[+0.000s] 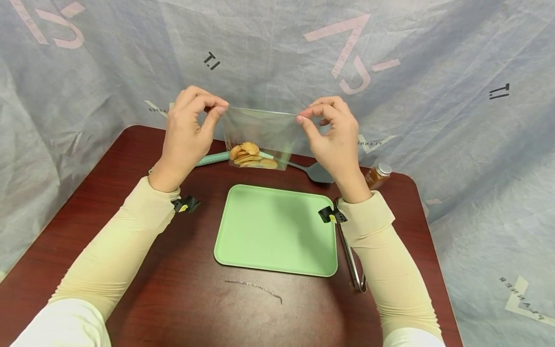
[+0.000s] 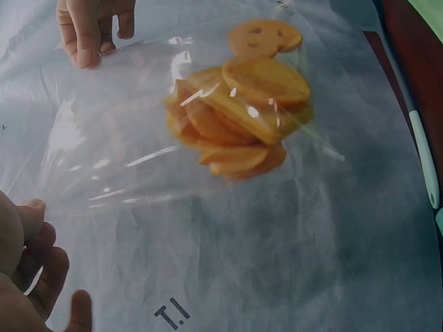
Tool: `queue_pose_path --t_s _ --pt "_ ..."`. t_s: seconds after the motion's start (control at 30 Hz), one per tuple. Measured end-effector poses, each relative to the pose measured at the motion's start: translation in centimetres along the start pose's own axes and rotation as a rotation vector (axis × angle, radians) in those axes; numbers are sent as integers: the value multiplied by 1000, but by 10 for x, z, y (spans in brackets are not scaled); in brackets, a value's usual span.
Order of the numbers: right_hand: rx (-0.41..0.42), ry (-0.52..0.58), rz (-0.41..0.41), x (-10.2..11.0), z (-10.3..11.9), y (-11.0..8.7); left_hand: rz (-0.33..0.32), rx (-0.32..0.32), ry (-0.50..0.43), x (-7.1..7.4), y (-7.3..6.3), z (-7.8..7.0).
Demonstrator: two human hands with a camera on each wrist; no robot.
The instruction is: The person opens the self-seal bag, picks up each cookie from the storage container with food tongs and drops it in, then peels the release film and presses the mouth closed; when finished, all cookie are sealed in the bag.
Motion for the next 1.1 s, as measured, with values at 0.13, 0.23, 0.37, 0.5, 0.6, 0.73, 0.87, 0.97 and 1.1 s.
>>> queue_pose_path --t_s 0.13,0.23,0.37,0.5,0.6,0.73,0.87,0.97,1.1 --pt "-35 135 70 -3 -4 2 39 41 -39 -3 1 2" --pt "-78 304 130 -6 -12 3 101 122 -145 -7 1 5" --pt "-124 471 171 -8 -28 1 165 245 -311 -9 3 5" --pt "-122 524 148 -7 -39 1 164 275 -409 -2 7 -7" --pt "-108 544 108 -6 -42 2 147 274 -421 7 11 -17" --pt "-78 532 90 -7 -41 1 113 275 -405 14 14 -24" --pt "-42 453 102 -7 -41 -2 81 251 -379 13 13 -20" --pt "-39 406 100 -6 -42 -4 64 213 -331 7 11 -11" --pt "-56 376 77 -4 -39 -4 56 186 -267 1 8 1"
Point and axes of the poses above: each hand's wrist, its own y-axis towards the middle knuckle, its own x-axis out of the back of the hand, z = x × y, the point moved 6 cm from there along y, towards the middle knuckle, and after that the axes turned 8 degrees about y, right-handed, at the moved point
